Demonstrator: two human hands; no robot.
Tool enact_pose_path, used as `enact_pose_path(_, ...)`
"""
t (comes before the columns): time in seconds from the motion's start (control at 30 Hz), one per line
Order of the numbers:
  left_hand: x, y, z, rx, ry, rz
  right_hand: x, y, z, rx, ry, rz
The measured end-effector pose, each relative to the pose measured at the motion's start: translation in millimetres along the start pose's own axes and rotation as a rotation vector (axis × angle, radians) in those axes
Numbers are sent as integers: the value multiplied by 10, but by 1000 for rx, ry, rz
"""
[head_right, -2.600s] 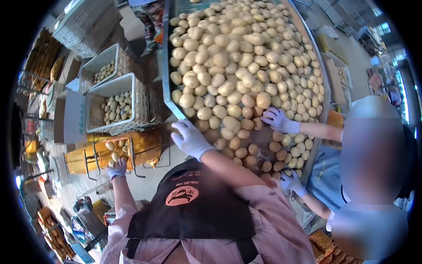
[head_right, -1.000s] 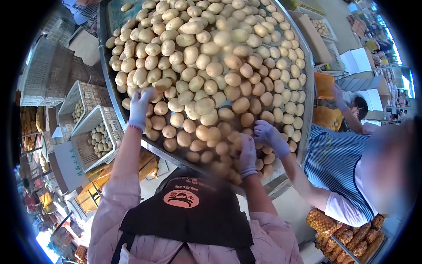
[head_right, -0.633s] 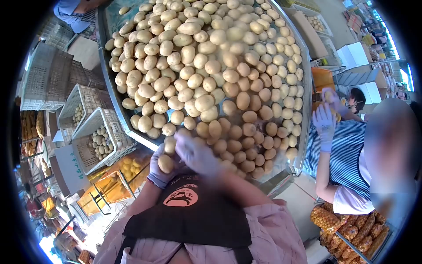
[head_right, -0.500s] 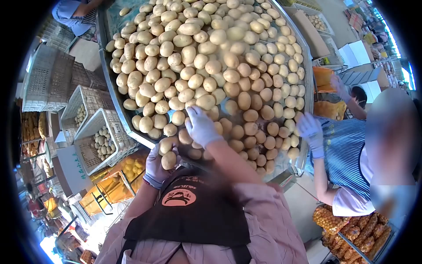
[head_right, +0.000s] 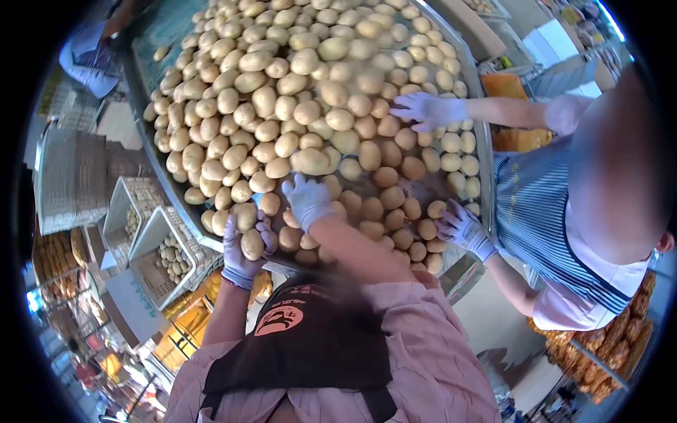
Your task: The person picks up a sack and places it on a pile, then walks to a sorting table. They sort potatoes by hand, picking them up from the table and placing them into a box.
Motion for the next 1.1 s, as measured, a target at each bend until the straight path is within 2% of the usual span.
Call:
enact_pose_path(0.03, 134, -8, 47, -13, 23, 8, 24, -19, -59, -4, -48, 28)
enact_pose_path(0.07, 233, -5, 91, -25, 42, 14, 95, -57, -80, 5, 5, 129)
enact_pose_path(0.13, 238, -16, 216, -53, 29, 8, -98, -167, -191, 152, 60, 367)
enact_pose_path(0.23, 148, 24, 307, -59, -50, 1, -281, -272, -375, 82, -276, 748)
enact_pose_path(0.3, -140, 38, 344, 33, -142, 55, -260, -199, -647, 207, -310, 1113)
enact_pose_path(0.33, 23, 207, 295, -51, -33, 182, -223, -171, -759, 267, -321, 1293)
enact_pose_path(0.43, 68, 498, 127, -87, 271, 336, -171, -139, -1124, -306, -227, 690)
enact_pose_path(0.5, 283, 672, 17, -283, 318, -133, -324, -694, -1316, 3, -436, 646)
enact_pose_path(0.57, 65, 700, -50, -364, 126, 129, -611, -1299, -1445, 312, -603, 359)
enact_pose_path(0.63, -137, 687, -4, -279, 89, 356, 50, -1927, -1435, 532, -393, 243)
enact_pose_path(0.67, -187, 673, 30, -234, 74, 470, 43, -1958, -1357, 529, -348, 235)
enact_pose_path(0.7, -113, 651, 27, -152, 90, 752, 24, -1960, -1293, 525, -302, 225)
enact_pose_path(0.73, 46, 638, 19, -67, 86, 1036, -53, -1937, -1230, 519, -256, 215)
enact_pose_path(0.77, 259, 615, -50, 65, 109, 1485, -135, -1939, -1199, 536, -188, 253)
enact_pose_path(0.87, 287, 515, -127, 160, 142, 1567, -453, -1756, -1264, 543, -291, 270)
enact_pose_path(0.93, 190, 360, -192, 217, 159, 1675, -538, -1421, -1184, 319, -280, 90)
enact_pose_path(1.0, 136, 263, -311, 272, 73, 1851, -342, -1026, -1070, 87, -224, -35)
enact_pose_path(1.03, 153, 233, -367, 294, 36, 1897, -203, -987, -1009, 172, -213, -131)
enact_pose_path(1.07, 201, 226, -414, 292, 23, 1821, -62, -947, -953, 257, -194, -226)
enact_pose_path(1.1, 253, 228, -495, 286, 3, 1744, 0, -993, -881, 327, -93, -243)
Point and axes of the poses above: each hand's wrist, its own z-axis towards the middle knuckle, its own x-axis out of the palm, y = z × x, the point moved 5 cm from there along z, towards the middle knuckle, and after that the axes turned 2 degrees about -x, right-handed, at the moved point
